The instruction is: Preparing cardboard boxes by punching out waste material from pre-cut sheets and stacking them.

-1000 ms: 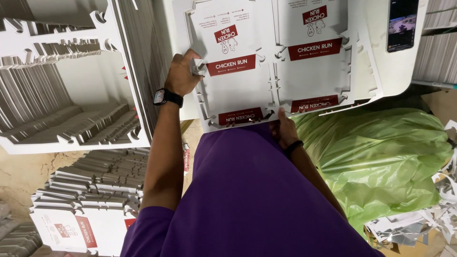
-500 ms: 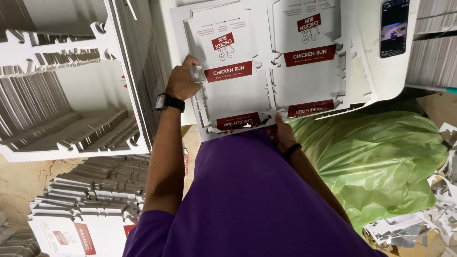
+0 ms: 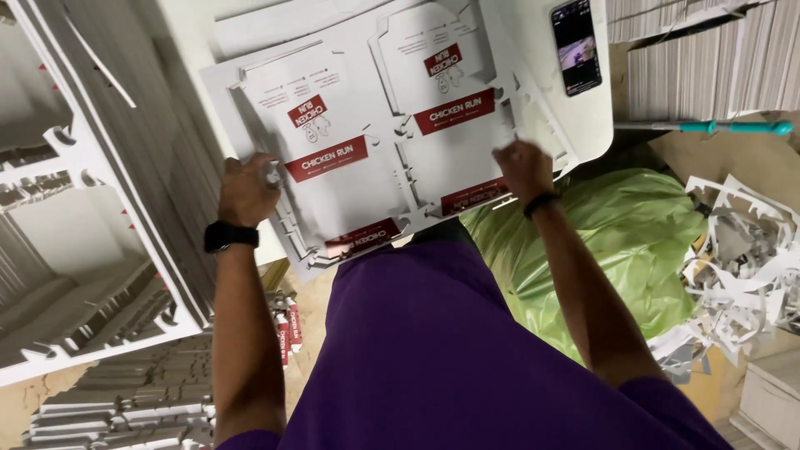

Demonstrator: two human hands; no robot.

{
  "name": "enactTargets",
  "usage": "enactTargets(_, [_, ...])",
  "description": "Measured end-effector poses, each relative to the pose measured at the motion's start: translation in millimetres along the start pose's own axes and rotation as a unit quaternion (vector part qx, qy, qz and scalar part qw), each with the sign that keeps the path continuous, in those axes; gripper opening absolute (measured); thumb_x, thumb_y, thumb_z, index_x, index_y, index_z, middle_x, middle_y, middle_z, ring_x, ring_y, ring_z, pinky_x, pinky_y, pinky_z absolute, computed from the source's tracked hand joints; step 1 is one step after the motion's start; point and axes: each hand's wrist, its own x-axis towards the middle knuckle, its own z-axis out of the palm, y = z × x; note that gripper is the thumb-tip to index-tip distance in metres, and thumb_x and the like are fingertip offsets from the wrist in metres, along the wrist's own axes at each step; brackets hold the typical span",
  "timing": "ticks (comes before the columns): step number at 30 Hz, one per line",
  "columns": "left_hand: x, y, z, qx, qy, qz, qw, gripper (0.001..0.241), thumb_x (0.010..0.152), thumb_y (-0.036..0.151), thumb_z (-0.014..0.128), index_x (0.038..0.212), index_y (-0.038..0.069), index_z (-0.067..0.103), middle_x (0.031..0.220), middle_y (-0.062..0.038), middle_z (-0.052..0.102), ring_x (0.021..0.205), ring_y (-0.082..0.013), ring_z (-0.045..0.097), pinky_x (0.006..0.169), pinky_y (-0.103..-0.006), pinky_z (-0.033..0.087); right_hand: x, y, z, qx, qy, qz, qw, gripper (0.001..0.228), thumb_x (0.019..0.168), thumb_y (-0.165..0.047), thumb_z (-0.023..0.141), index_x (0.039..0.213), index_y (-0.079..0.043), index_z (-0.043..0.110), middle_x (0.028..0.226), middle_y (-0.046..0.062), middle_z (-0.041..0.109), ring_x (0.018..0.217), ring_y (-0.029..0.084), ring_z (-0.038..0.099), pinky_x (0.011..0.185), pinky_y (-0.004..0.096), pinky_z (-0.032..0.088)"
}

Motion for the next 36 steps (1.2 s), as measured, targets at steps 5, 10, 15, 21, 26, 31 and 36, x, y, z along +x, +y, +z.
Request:
enactTargets(5, [-24.6,36.6,-34.8,0.057,0.025,0.013,0.998,0.048,0.084,0.016,0.062,0.129,0.029,0.068,0.126,-0.021,0.044,0.090,-0.0461,0.067,0.087,-0.0536,0.056,82.8,-45.6,-25.8,-0.085,0.028,-0.138,0.986,0.063,0.082,0.003,0.067,0.135,-0.029,0.056,0.147,0.015,0.031,0.131,0.045,0.045,0.106,0.054,0.049])
enactTargets(10, [-51.9,140.3,-76.4,0.074,0.005,-0.073,0.995,0.060,0.090,0.001,0.065,0.142,0.029,0.053,0.132,-0.024,0.039,0.098,-0.0531,0.064,0.081,-0.0585,0.061,99.0,-67.5,-46.2,-0.067,-0.090,-0.096,0.989,0.109,0.074,0.034,0.032,0.155,-0.038,0.040,0.149,0.022,0.032,0.119,0.046,0.051,0.104,0.060,0.044])
enactTargets(15, [-33.7,134.2,-62.6,0.142,0.003,-0.167,0.976,0.050,0.096,-0.010,0.057,0.131,0.023,0.071,0.105,-0.024,0.072,0.088,-0.0432,0.073,0.064,-0.0526,0.066,114.1,-45.1,-36.6,-0.069,-0.106,-0.225,0.966,0.054,0.089,0.011,0.037,0.133,-0.016,0.052,0.120,0.026,0.048,0.087,0.041,0.061,0.067,0.043,0.060])
enactTargets(21, [-48.2,155.5,-90.2,0.190,0.021,-0.088,0.978,0.047,0.093,0.000,0.075,0.137,0.016,0.068,0.108,-0.020,0.075,0.083,-0.0342,0.074,0.066,-0.0493,0.067,104.2,-57.9,-69.6,-0.068,-0.165,-0.227,0.957,0.058,0.086,0.018,0.051,0.132,-0.017,0.048,0.124,0.025,0.044,0.067,0.032,0.062,0.045,0.041,0.054])
enactTargets(26, [-71.8,225.4,-129.9,0.094,-0.053,-0.172,0.979,0.045,0.094,-0.001,0.072,0.136,0.010,0.060,0.127,-0.023,0.068,0.103,-0.0398,0.071,0.085,-0.0522,0.061,100.1,-72.2,-90.3,-0.098,-0.225,-0.206,0.947,0.070,0.089,0.015,0.049,0.147,-0.024,0.050,0.150,0.030,0.028,0.095,0.048,0.067,0.076,0.047,0.063])
enactTargets(31, [-100.0,241.4,-155.1,0.178,0.013,-0.070,0.981,0.043,0.093,0.000,0.074,0.135,0.008,0.067,0.109,-0.022,0.077,0.085,-0.0366,0.077,0.076,-0.0502,0.068,119.9,-61.3,-116.9,-0.043,-0.210,-0.298,0.930,0.058,0.083,0.008,0.062,0.136,-0.017,0.060,0.144,0.020,0.047,0.131,0.040,0.050,0.115,0.045,0.041])
enactTargets(36, [-161.7,271.6,-182.1,0.281,0.129,-0.027,0.951,0.047,0.096,0.004,0.075,0.140,0.021,0.072,0.099,-0.018,0.079,0.071,-0.0225,0.076,0.062,-0.0386,0.069,104.4,-65.0,-207.6,0.011,-0.121,-0.451,0.884,0.051,0.085,-0.001,0.078,0.134,-0.005,0.064,0.134,0.018,0.065,0.127,0.036,0.054,0.109,0.050,0.043])
